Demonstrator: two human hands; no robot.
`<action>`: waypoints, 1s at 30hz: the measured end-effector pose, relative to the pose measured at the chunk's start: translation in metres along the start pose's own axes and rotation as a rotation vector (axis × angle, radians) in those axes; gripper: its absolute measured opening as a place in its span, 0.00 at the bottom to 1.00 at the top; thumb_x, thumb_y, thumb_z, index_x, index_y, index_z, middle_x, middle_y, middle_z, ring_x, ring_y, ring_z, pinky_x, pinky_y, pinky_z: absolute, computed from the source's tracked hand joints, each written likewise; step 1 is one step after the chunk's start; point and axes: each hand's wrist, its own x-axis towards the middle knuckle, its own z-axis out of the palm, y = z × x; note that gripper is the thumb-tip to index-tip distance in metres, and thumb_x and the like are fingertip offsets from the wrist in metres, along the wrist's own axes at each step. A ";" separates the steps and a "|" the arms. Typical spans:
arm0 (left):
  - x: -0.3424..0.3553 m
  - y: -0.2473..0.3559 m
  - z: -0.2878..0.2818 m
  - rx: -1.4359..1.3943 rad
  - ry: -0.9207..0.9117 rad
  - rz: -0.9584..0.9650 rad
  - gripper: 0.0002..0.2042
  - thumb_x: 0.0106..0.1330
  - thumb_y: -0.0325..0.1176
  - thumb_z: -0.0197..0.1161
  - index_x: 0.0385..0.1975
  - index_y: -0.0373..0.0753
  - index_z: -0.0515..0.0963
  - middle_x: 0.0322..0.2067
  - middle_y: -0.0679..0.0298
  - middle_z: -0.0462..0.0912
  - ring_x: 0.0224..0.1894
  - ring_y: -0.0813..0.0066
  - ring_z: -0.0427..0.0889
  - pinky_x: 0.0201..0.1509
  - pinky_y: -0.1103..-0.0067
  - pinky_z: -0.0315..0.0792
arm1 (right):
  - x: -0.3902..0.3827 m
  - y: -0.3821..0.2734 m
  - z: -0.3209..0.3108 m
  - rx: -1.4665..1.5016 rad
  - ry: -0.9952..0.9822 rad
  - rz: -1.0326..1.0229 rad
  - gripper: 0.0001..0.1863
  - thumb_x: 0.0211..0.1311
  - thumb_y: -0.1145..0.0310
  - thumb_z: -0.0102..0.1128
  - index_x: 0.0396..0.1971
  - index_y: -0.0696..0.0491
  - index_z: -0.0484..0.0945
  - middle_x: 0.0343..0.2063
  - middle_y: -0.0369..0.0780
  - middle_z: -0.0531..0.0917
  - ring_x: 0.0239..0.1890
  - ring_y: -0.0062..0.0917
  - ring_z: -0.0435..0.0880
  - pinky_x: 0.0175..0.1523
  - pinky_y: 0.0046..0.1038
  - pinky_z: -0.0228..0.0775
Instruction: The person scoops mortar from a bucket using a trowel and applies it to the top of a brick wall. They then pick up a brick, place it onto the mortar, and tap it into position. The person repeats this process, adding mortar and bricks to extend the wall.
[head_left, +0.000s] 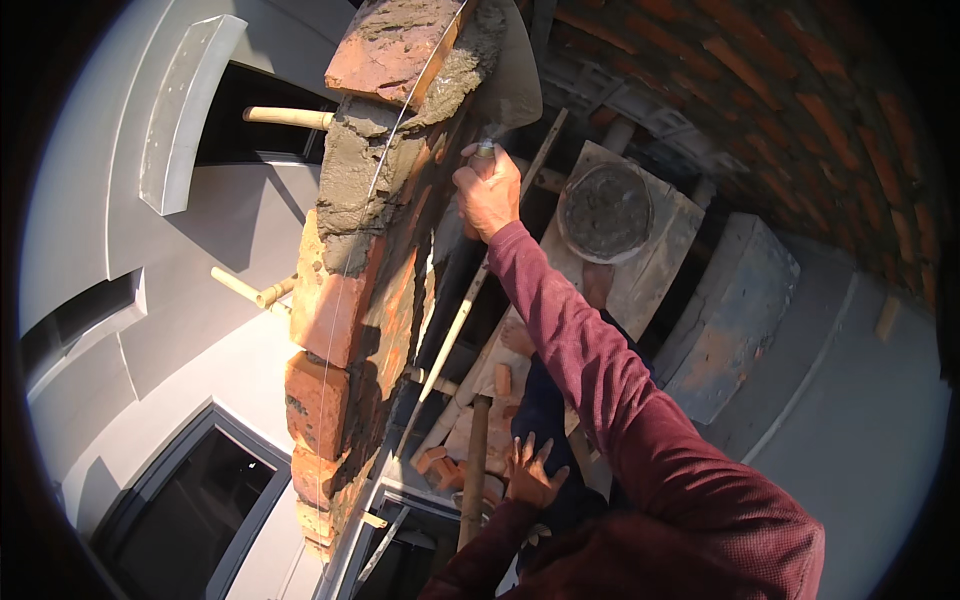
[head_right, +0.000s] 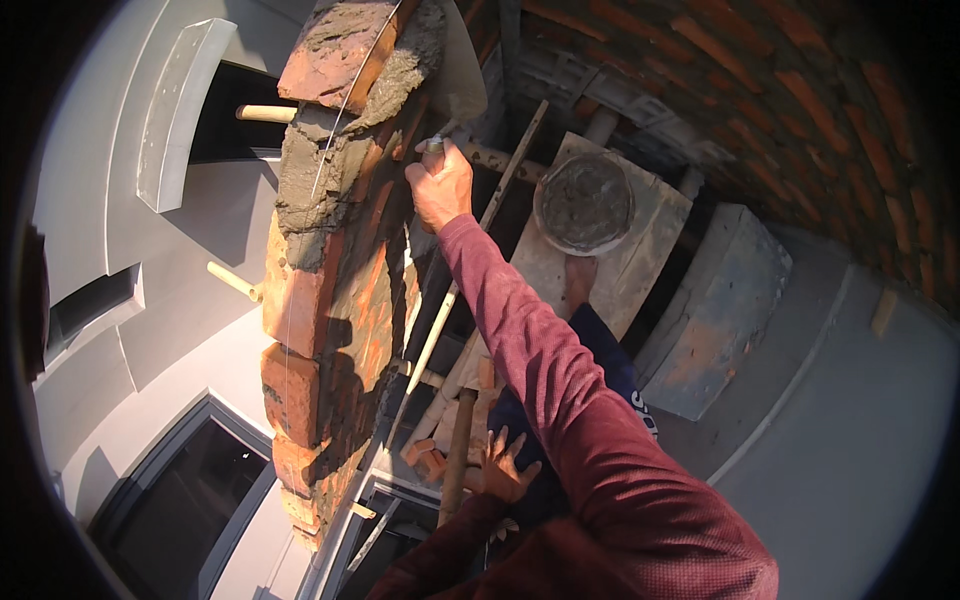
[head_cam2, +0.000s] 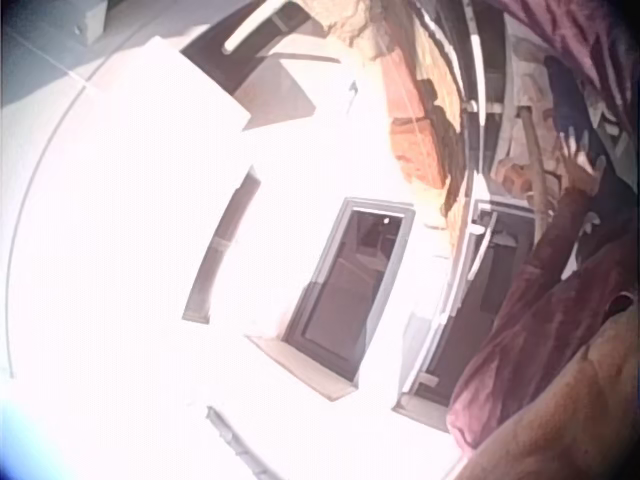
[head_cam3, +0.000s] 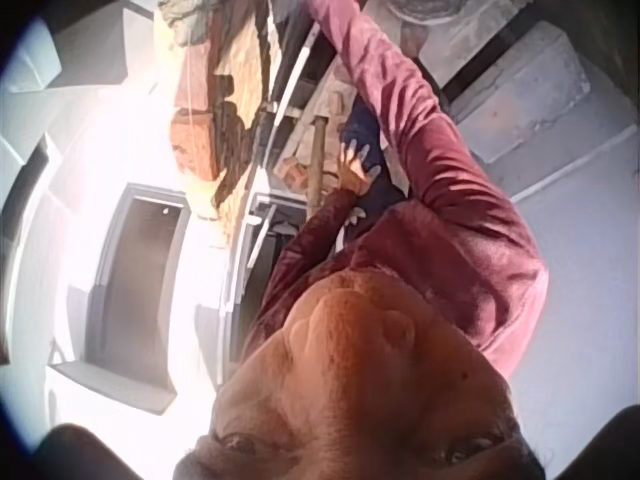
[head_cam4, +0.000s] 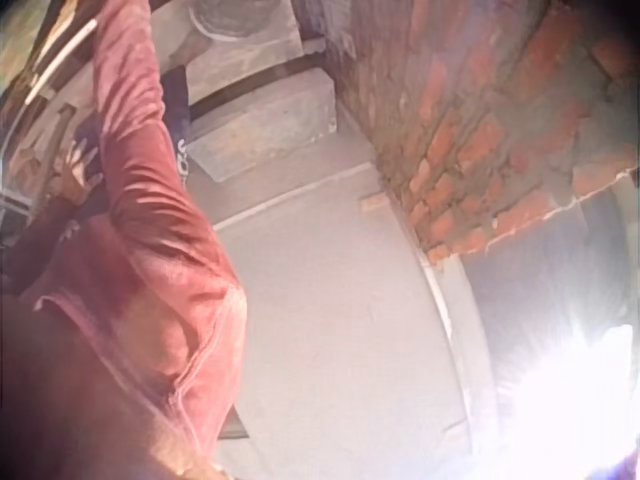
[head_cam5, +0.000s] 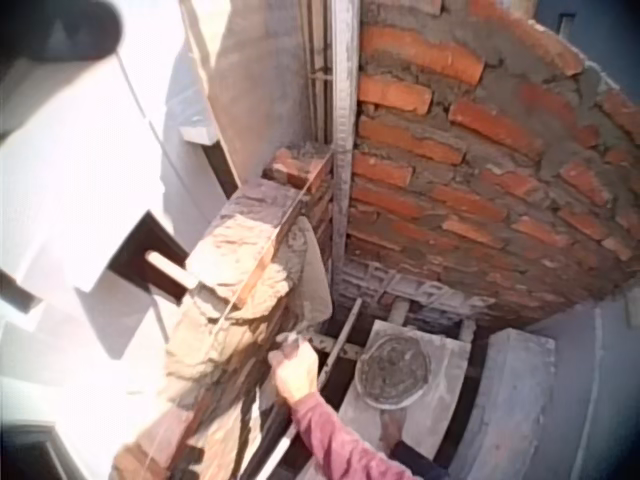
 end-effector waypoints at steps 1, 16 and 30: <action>-0.001 -0.002 0.000 0.002 -0.014 -0.001 0.37 0.57 0.59 0.60 0.65 0.49 0.66 0.69 0.50 0.56 0.72 0.46 0.47 0.72 0.52 0.40 | -0.004 0.001 -0.001 -0.035 0.017 0.010 0.14 0.47 0.74 0.58 0.36 0.58 0.74 0.19 0.37 0.74 0.16 0.22 0.73 0.23 0.27 0.68; 0.007 -0.005 0.003 -0.038 -0.042 0.012 0.38 0.54 0.61 0.60 0.64 0.48 0.67 0.69 0.50 0.55 0.72 0.45 0.46 0.72 0.51 0.42 | -0.118 -0.034 0.018 0.215 -0.217 0.289 0.12 0.53 0.79 0.49 0.40 0.57 0.69 0.16 0.35 0.69 0.10 0.18 0.66 0.15 0.24 0.62; 0.008 0.010 -0.012 -0.003 -0.094 0.031 0.35 0.56 0.54 0.65 0.63 0.46 0.69 0.68 0.49 0.56 0.72 0.43 0.45 0.72 0.47 0.39 | -0.155 -0.010 -0.221 0.425 -0.205 0.707 0.14 0.52 0.78 0.51 0.40 0.54 0.69 0.18 0.36 0.68 0.12 0.20 0.66 0.16 0.25 0.63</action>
